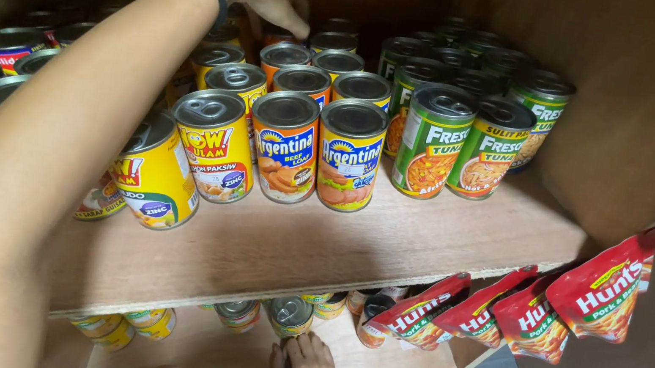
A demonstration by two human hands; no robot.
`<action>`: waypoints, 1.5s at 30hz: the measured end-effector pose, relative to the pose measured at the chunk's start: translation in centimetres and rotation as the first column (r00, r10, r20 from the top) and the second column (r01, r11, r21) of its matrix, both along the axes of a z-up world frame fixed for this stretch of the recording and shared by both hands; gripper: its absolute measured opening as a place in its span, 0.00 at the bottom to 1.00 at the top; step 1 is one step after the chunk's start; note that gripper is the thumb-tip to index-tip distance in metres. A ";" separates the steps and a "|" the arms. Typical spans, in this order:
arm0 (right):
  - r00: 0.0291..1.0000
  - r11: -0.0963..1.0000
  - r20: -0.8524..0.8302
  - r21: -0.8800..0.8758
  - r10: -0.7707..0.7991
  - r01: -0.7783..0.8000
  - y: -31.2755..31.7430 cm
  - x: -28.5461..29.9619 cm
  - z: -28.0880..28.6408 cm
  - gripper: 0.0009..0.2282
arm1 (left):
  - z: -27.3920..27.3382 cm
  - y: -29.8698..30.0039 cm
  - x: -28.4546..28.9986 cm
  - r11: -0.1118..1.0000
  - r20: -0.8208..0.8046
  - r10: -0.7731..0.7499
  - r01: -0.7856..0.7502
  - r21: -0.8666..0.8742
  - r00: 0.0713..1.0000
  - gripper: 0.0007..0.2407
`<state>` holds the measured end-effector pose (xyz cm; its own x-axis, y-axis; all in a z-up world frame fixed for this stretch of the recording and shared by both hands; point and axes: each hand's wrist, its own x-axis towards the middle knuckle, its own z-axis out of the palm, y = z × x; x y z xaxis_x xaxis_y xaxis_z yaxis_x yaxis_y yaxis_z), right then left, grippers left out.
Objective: Organizing canned goods and pouches on grocery store shelves.
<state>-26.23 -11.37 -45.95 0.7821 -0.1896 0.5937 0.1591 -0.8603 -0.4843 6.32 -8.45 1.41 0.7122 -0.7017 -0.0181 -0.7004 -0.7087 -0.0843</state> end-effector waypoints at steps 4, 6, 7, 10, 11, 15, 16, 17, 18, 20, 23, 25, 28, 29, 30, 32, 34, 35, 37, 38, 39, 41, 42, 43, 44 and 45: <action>1.000 1.000 0.016 -0.005 -0.002 0.002 -0.2 0.3 -0.5 0.05 | -1.1 -0.2 2.9 0.995 0.121 0.083 -0.090 0.052 0.989 0.21; 0.999 1.000 0.040 -0.018 -0.001 0.002 -0.2 0.3 -1.2 0.06 | -1.4 0.0 3.7 0.995 0.154 0.079 -0.089 0.055 0.985 0.20; 0.999 1.000 0.041 -0.020 -0.001 0.002 -0.2 0.5 -0.9 0.06 | -1.5 0.0 3.9 0.995 0.155 0.080 -0.089 0.053 0.985 0.20; 1.000 1.000 0.004 -0.013 -0.006 0.006 0.1 0.1 -0.3 0.06 | -2.2 -0.2 5.1 0.989 0.218 0.143 -0.149 0.010 0.965 0.21; 1.000 1.000 -0.006 -0.003 -0.013 0.013 0.1 0.0 0.0 0.06 | -2.2 -0.5 6.0 0.998 0.212 0.041 -0.051 0.038 0.976 0.21; 1.000 1.000 0.006 0.004 -0.019 0.018 0.3 0.0 0.5 0.06 | 1.2 0.5 -1.9 0.999 -0.315 -0.031 0.024 -0.026 0.949 0.26; 1.000 1.000 0.001 0.009 -0.014 0.014 0.3 0.0 0.7 0.06 | 0.9 0.5 -2.0 1.000 -0.319 -0.026 0.020 -0.022 0.947 0.26; 1.000 1.000 -0.002 0.006 -0.011 0.011 0.4 -0.1 0.9 0.06 | 0.6 0.4 -2.1 0.999 -0.388 0.012 -0.022 -0.023 0.922 0.27; 1.000 1.000 -0.005 0.000 -0.009 0.009 0.4 -0.2 1.1 0.07 | 0.3 0.4 -2.3 0.998 -0.454 0.046 -0.063 -0.024 0.890 0.29; 1.000 1.000 -0.020 0.005 -0.006 0.006 0.6 -0.5 1.1 0.08 | 0.0 0.6 -2.5 0.997 -0.454 0.036 -0.062 -0.042 0.890 0.30; 0.999 1.000 -0.037 0.004 -0.008 0.008 0.5 -0.6 1.2 0.09 | -0.3 0.5 -1.4 0.998 -0.465 -0.004 -0.023 -0.052 0.886 0.31; 0.999 1.000 -0.044 0.004 -0.008 0.008 0.6 -0.6 1.2 0.09 | -0.3 0.4 -1.0 0.999 -0.481 -0.028 0.010 -0.040 0.876 0.32; 0.999 1.000 -0.042 -0.001 -0.006 0.006 0.7 -0.6 1.3 0.08 | -0.2 0.5 -1.5 0.999 -0.465 -0.016 -0.003 -0.040 0.885 0.33; 0.999 1.000 -0.037 0.002 -0.006 0.006 0.8 -0.7 1.3 0.08 | -0.2 0.5 -1.4 0.999 -0.483 -0.023 0.000 -0.049 0.875 0.32; 1.000 1.000 -0.030 0.005 -0.008 0.008 0.7 -0.7 1.2 0.08 | -0.2 0.4 -1.3 0.998 -0.500 -0.033 0.005 -0.057 0.865 0.31; 1.000 1.000 -0.020 0.005 -0.010 0.011 0.7 -0.6 1.3 0.08 | 0.2 0.7 -1.3 0.999 -0.487 -0.038 0.017 -0.048 0.873 0.29; 1.000 1.000 -0.012 0.006 -0.014 0.014 0.7 -0.7 1.3 0.08 | 0.1 1.0 -0.1 0.999 -0.476 -0.044 0.029 -0.038 0.878 0.28; 1.000 1.000 -0.009 0.007 -0.014 0.014 0.7 -0.7 1.3 0.08 | -0.1 1.1 1.0 0.998 -0.428 -0.054 0.053 -0.014 0.902 0.26; 1.000 1.000 -0.008 0.010 -0.013 0.013 0.7 -0.6 1.4 0.08 | -0.1 1.6 1.6 0.997 -0.379 -0.065 0.075 0.013 0.923 0.24; 1.000 1.000 -0.017 0.012 -0.011 0.012 0.7 -0.7 1.4 0.08 | 0.0 1.9 1.0 0.999 -0.276 -0.022 0.034 0.037 0.961 0.23; 1.000 1.000 -0.027 0.014 -0.010 0.010 0.7 -0.7 1.3 0.09 | 0.1 2.3 0.4 0.998 -0.168 0.020 -0.010 0.056 0.986 0.22; 0.999 1.000 -0.037 0.011 -0.014 0.015 0.6 -0.6 1.2 0.09 | -0.2 2.1 0.3 0.997 -0.077 -0.024 0.030 0.077 0.997 0.22; 0.999 1.000 -0.047 0.008 -0.016 0.017 0.6 -0.6 1.1 0.09 | -0.3 2.0 0.3 0.992 0.013 -0.068 0.067 0.103 0.998 0.23; 0.999 1.000 -0.047 0.008 -0.018 0.018 0.7 -0.6 1.1 0.09 | -0.2 1.4 0.7 0.992 0.013 -0.070 0.068 0.103 0.997 0.23; 0.999 1.000 -0.048 0.008 -0.017 0.017 0.7 -0.6 1.1 0.09 | -0.1 0.8 1.1 0.989 -0.021 -0.025 0.028 0.149 0.999 0.23; 0.999 1.000 -0.049 0.009 -0.016 0.017 0.7 -0.6 1.0 0.09 | 0.0 0.2 1.5 0.981 -0.054 0.021 -0.010 0.195 0.998 0.23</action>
<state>-26.84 -10.65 -44.90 0.8067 -0.2078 0.5533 0.1211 -0.8582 -0.4988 7.85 -8.27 1.41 0.7173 -0.6694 -0.1932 -0.6967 -0.6936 -0.1832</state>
